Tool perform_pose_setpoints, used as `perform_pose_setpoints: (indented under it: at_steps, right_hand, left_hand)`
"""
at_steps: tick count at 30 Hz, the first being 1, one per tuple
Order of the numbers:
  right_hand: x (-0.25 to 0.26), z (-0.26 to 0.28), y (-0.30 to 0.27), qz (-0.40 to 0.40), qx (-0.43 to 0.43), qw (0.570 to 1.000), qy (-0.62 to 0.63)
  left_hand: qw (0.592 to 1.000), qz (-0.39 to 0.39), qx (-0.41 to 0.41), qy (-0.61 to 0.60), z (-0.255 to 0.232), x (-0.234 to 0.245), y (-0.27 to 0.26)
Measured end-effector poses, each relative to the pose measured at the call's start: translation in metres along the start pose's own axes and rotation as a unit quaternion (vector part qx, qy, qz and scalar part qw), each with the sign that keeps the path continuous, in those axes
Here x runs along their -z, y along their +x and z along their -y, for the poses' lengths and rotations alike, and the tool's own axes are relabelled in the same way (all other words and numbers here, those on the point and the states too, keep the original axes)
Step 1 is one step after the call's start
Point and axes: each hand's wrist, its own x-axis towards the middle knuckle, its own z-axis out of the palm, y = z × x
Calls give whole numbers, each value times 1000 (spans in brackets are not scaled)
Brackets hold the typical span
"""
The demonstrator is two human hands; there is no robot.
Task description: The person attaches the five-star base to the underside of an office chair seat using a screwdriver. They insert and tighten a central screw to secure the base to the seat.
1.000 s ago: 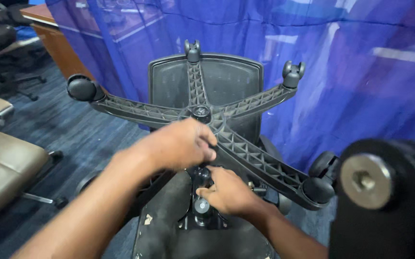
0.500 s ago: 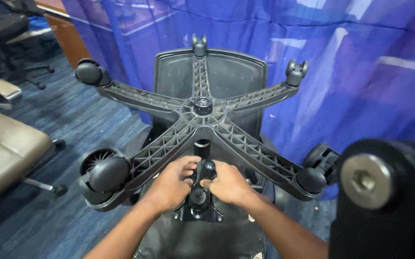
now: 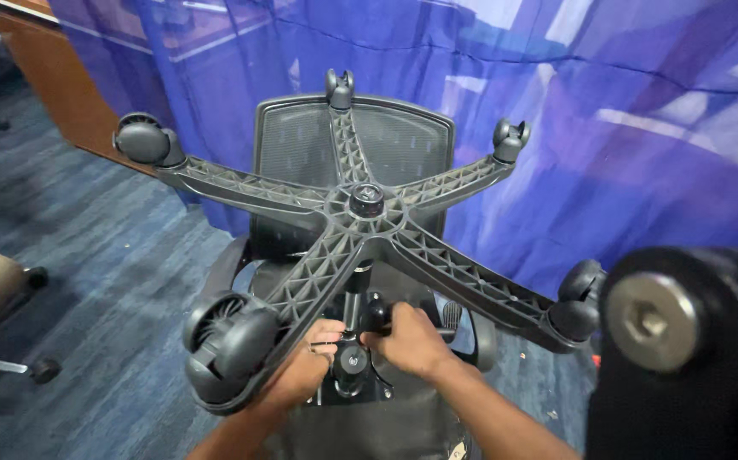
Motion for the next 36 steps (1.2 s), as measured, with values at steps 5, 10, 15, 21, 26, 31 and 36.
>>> perform_pose_setpoints:
  at_steps: [5,10,15,21,26,31,36]
  right_hand:
    - [-12,9,1,-38,-33,999,13]
    - [-18,18,-4,-49,-35,998,16]
    - [-20,21,-9,-56,-66,996,12]
    - [-9,8,-14,-72,-37,997,-7]
    - [-9,-20,-15,-134,-24,990,37]
    - [4,-39,-19,-186,48,981,36]
    - [13,-21,-21,-83,38,996,-15]
  left_hand:
    - [993,5,-118,-13,26,23,2]
    - [1000,10,17,9,-14,26,-16]
    - [993,-8,111,44,-46,3,-19]
    - [993,-28,101,62,-47,-28,4]
    - [997,-32,67,4,-31,-34,13]
    - [991,-59,99,66,-33,-49,7]
    - [992,-35,101,70,-61,-67,1]
